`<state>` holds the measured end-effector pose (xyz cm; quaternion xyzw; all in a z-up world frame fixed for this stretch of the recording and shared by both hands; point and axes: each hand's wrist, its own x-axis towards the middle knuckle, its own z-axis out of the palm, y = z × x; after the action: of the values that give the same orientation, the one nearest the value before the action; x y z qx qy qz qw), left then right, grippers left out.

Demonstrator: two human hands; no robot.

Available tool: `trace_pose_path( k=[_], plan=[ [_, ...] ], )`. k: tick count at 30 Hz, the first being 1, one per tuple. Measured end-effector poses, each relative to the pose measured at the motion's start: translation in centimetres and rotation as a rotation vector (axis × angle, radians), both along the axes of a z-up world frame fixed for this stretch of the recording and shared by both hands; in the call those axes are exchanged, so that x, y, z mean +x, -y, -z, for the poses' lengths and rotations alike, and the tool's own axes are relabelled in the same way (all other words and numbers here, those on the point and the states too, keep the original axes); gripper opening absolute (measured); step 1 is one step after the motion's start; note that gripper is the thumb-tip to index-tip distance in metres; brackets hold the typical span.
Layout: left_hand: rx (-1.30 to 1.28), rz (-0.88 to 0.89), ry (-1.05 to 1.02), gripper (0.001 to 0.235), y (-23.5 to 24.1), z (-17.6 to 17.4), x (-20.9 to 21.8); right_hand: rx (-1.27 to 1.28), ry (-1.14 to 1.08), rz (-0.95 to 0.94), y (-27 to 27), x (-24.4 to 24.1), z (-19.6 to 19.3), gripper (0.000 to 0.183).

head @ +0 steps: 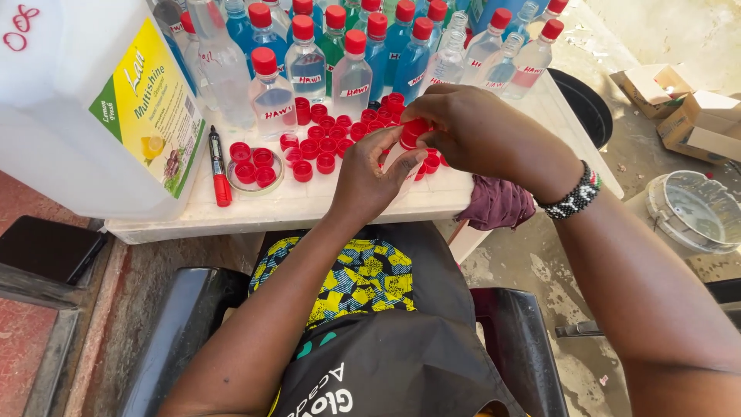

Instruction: A person is manually screwing red plastic caps onto small bottles filled with colored cleaning solutions.

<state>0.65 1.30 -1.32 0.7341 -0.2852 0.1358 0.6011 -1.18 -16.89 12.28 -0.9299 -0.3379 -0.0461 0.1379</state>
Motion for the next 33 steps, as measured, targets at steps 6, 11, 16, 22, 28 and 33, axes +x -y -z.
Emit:
trace_pose_path(
  k=[6,11,16,22,28,33],
  plan=[
    [0.027,-0.034,0.021,0.045,0.1,0.3,0.0,-0.227,0.17,0.06,-0.4,0.8,2.1,0.032],
    [0.016,-0.083,0.047,0.044,0.7,0.4,-0.2,-0.37,0.317,0.049,-0.9,0.9,3.4,0.023],
    [-0.035,-0.119,0.044,0.041,1.1,-0.2,-0.4,-0.355,0.391,0.213,-1.3,0.3,3.4,0.045],
    [-0.034,-0.097,0.033,0.046,0.8,0.0,0.0,-0.282,0.409,0.145,-0.6,0.0,1.7,0.053],
    [0.051,0.001,0.089,0.046,0.1,1.1,1.5,-0.209,0.61,-0.274,1.4,2.5,3.1,0.035],
    [0.048,0.013,0.21,0.023,1.5,0.1,0.4,-0.145,0.77,-0.323,2.2,4.5,5.7,0.03]
  ],
)
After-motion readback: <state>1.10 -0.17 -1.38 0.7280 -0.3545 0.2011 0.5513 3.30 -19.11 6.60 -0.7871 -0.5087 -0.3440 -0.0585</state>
